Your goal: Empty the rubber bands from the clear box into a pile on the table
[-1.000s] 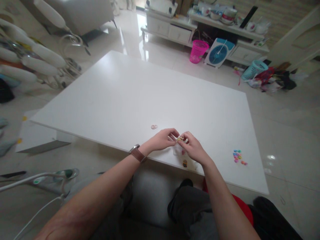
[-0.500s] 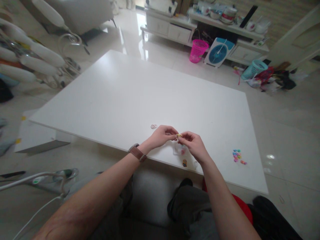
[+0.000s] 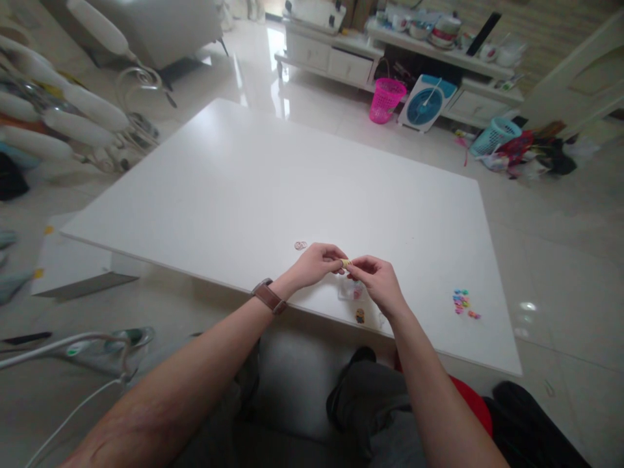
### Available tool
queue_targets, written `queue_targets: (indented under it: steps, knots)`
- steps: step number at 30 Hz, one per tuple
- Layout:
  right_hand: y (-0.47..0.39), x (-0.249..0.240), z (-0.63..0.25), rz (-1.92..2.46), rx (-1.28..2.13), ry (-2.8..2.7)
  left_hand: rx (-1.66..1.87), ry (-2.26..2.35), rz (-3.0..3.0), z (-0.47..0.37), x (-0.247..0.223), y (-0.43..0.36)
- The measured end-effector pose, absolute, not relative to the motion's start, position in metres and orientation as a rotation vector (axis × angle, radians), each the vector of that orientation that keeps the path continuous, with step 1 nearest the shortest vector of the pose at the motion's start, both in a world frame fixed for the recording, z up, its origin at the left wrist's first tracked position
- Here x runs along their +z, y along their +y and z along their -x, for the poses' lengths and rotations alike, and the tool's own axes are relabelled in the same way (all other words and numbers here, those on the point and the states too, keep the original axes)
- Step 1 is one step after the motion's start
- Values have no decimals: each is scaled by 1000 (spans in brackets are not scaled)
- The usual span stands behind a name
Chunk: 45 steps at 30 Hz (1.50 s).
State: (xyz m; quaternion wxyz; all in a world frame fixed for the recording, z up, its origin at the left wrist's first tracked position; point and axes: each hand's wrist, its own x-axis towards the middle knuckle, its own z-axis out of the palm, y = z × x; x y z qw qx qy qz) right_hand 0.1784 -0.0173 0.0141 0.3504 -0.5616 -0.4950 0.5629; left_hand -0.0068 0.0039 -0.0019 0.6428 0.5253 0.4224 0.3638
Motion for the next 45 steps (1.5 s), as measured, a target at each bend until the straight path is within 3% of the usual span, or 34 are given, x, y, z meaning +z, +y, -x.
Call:
queue_targets:
  steps: [19, 32, 45]
  knots:
    - [-19, 18, -177, 1516, 1474, -1393, 725, 1002, -1340, 10, 4, 5]
    - [-16, 17, -181, 1609, 1288, -1475, 117, 1617, -1853, 95, 4, 29]
    - [-18, 22, -181, 1594, 1236, -1555, 133, 1859, -1829, 95, -9, 27]
